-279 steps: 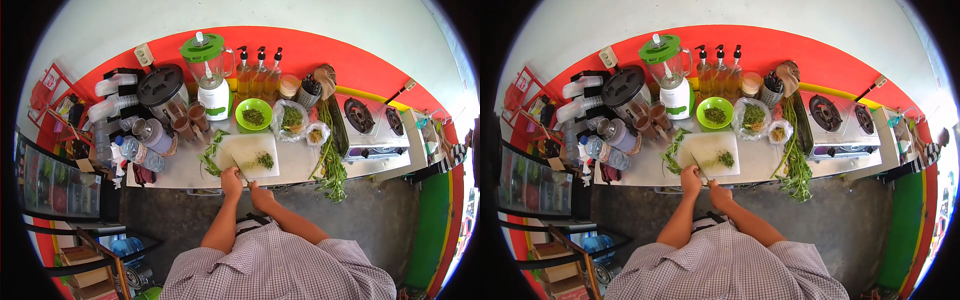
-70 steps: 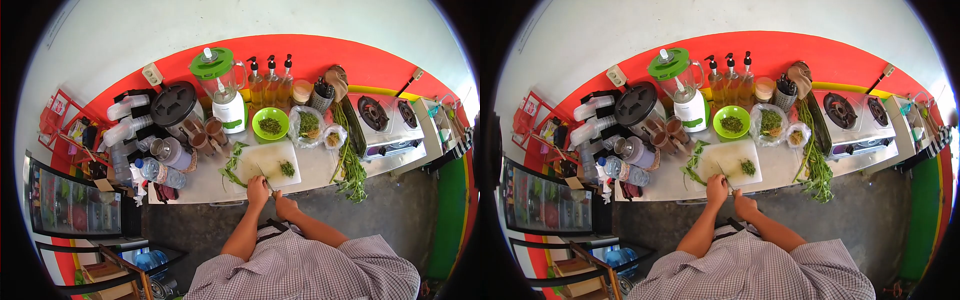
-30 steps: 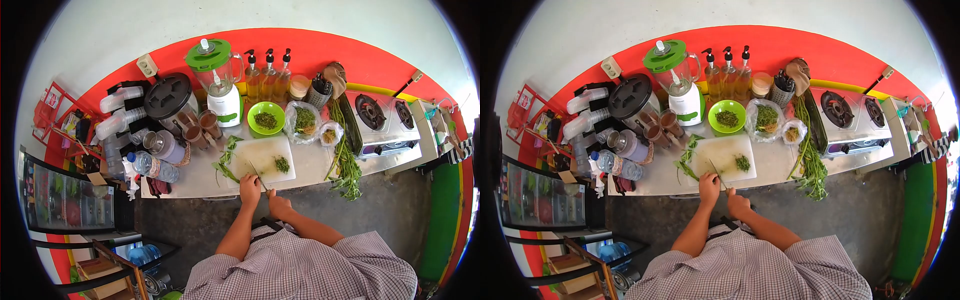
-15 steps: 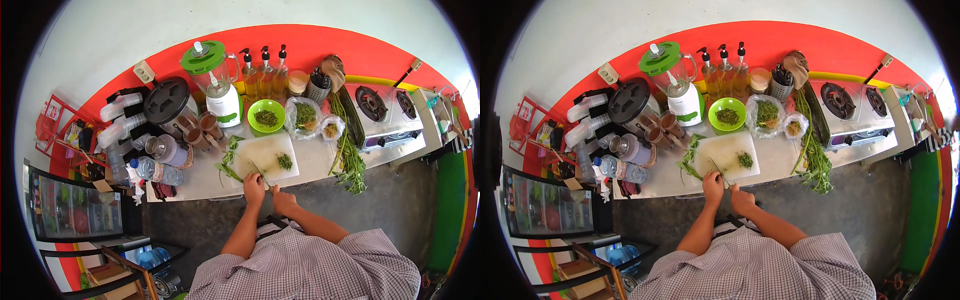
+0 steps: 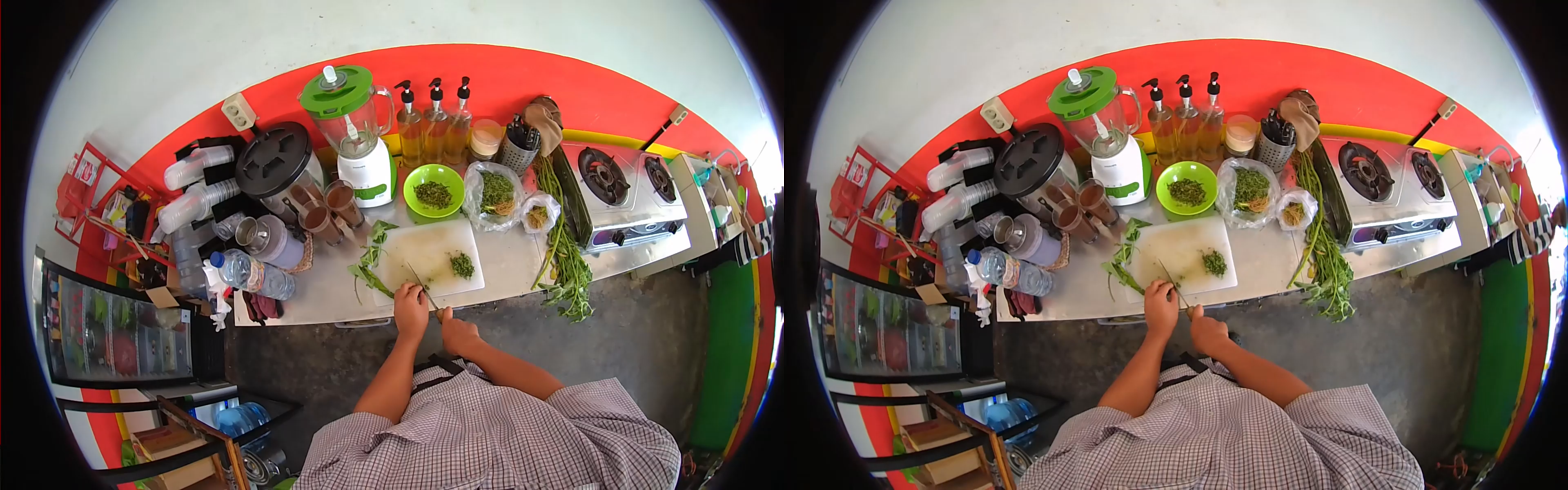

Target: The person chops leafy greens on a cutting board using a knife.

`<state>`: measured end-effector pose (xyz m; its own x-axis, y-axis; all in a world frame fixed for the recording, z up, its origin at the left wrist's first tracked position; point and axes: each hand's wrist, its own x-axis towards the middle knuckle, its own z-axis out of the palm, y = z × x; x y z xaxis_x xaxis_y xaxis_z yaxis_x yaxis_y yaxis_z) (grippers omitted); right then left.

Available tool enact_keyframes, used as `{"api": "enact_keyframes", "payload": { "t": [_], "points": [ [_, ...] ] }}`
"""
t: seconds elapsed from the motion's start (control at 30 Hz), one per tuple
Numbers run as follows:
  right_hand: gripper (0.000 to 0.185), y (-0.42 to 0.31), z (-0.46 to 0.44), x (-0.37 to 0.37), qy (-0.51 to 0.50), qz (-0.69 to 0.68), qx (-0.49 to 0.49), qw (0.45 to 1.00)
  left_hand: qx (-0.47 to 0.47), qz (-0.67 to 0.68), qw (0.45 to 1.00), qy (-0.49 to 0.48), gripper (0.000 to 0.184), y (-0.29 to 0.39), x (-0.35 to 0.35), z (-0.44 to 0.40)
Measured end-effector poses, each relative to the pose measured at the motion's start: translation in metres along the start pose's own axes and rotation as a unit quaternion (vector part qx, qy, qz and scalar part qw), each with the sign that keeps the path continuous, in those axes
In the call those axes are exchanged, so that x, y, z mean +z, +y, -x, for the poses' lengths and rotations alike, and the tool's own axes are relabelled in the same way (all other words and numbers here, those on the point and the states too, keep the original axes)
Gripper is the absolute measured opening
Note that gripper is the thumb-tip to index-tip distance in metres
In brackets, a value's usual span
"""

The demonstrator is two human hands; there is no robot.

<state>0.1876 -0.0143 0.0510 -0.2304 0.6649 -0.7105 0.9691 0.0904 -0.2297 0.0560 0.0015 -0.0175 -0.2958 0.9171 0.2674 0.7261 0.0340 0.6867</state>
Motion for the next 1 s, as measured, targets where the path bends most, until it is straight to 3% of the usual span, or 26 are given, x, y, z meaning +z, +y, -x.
{"api": "enact_keyframes", "payload": {
  "t": [0.73, 1.0],
  "points": [
    [0.080, -0.002, -0.002, -0.011, -0.012, -0.015, -0.022, 1.000, -0.042, 0.053, 0.998, 0.010, 0.009, -0.012, 0.008, -0.009],
    [0.068, -0.001, -0.007, -0.008, -0.005, -0.013, -0.031, 0.999, -0.056, 0.041, 0.998, -0.004, 0.012, -0.005, 0.004, -0.008]
  ]
}}
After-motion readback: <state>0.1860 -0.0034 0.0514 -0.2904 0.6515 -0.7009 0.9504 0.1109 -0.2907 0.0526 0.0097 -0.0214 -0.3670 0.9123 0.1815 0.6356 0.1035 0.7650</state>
